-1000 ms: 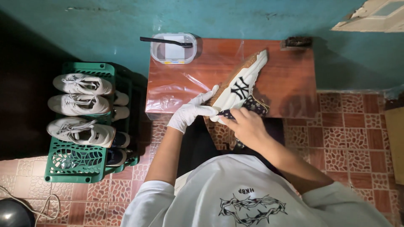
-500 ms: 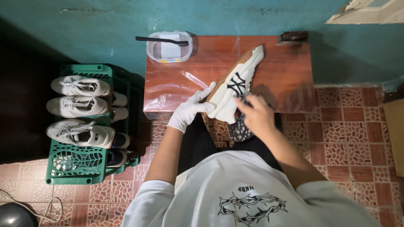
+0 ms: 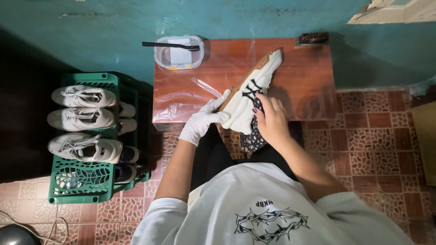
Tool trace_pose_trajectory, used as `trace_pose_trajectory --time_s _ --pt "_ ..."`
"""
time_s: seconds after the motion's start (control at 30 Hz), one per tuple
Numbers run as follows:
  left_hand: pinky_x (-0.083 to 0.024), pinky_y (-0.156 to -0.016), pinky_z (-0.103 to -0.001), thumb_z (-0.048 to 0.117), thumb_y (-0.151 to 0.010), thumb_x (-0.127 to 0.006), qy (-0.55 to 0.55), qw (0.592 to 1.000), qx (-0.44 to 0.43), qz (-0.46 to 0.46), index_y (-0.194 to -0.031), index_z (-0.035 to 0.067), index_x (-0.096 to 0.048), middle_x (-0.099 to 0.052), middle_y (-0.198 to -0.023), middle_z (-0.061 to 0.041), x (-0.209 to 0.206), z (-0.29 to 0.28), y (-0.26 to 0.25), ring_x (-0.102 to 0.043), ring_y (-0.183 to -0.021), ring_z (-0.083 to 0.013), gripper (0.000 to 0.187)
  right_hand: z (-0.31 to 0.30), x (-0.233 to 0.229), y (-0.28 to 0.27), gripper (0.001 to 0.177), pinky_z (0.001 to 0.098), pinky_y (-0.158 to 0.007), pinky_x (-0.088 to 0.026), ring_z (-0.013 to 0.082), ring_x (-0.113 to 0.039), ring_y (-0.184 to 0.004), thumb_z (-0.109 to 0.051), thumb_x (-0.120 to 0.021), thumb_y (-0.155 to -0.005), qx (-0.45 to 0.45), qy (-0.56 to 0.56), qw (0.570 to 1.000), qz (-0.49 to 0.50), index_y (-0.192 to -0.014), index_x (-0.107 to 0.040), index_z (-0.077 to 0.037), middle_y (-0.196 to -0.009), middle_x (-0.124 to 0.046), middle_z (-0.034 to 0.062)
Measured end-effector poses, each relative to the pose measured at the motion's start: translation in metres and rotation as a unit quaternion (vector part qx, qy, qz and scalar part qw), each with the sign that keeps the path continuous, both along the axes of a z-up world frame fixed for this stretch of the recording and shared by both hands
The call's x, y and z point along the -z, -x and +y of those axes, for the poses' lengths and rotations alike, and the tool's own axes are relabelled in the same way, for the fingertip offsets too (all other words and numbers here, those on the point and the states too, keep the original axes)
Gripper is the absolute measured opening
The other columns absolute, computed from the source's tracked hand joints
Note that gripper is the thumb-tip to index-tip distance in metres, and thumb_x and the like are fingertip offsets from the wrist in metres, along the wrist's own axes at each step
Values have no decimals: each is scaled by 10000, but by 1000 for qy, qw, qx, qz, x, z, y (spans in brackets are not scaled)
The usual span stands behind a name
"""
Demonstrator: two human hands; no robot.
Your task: Cleaning a white sneaker using a brush and a cloth at a workbench.
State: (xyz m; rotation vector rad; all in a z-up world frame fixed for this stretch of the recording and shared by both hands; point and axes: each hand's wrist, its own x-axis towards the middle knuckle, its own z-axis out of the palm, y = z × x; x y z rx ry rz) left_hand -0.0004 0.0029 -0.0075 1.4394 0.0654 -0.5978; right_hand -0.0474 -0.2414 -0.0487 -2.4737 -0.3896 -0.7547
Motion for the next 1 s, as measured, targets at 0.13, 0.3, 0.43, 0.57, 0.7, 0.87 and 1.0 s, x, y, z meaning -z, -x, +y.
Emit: trace_pose_trajectory --time_s 0.13,0.3,0.43,0.57,0.7,0.87,1.0 --pt "-388 -1190 -396 192 -624 -937 -7 1000 -5 -2 -1387 179 -614 -520 -1432 -124 5 1 -1 -471 -1407 -283 828 9 5 3 395 455 -874 -514 374 -640 -965 -175 -575 -1018 33 -57 998 16 -1394 -581 -54 -1066 -648 146" --pt "-426 -1158 -393 187 -629 -929 -8 1000 -5 -7 -1395 176 -607 -553 -1334 -96 19 -1 -2 -522 -1343 -261 832 24 -12 12 367 382 -823 -539 306 -632 -886 49 -621 -879 -10 -53 996 76 -1215 -730 -52 -965 -669 116" --pt "-443 -1143 -380 187 -631 -931 -6 1000 -3 -14 -1401 213 -611 -570 -1294 -75 17 -2 1 -539 -1313 -237 834 29 15 17 366 390 -773 -516 293 -609 -863 24 -662 -821 -10 60 998 -2 -1180 -735 -1 -923 -631 118" --pt "-355 -1218 -408 181 -611 -918 -40 999 -5 -5 -1380 186 -618 -518 -1470 -118 6 -7 2 -444 -1434 -313 825 28 31 28 464 418 -707 -442 301 -544 -824 -38 -591 -756 -54 142 986 -63 -1206 -685 24 -929 -555 115" --pt "-365 -1211 -395 189 -599 -910 -33 999 -9 -2 -1378 199 -624 -538 -1454 -87 3 -13 1 -467 -1421 -286 830 33 41 37 462 426 -743 -388 293 -515 -868 -108 -555 -800 -139 150 978 -51 -1241 -626 11 -935 -512 91" --pt "-339 -1235 -394 215 -617 -888 -36 999 -13 19 -1372 217 -625 -459 -1549 -93 -18 -17 12 -412 -1461 -297 800 7 9 13 328 421 -827 -329 246 -516 -933 -80 -627 -799 -143 87 986 1 -1076 -762 -193 -978 -593 4" --pt "-326 -1236 -403 225 -621 -879 -38 999 -24 27 -1370 230 -630 -389 -1611 -123 -28 -15 14 -376 -1481 -320 789 -21 -3 -24 362 398 -762 -450 279 -583 -851 -42 -623 -880 -14 -4 999 -45 -1154 -789 -211 -958 -601 34"
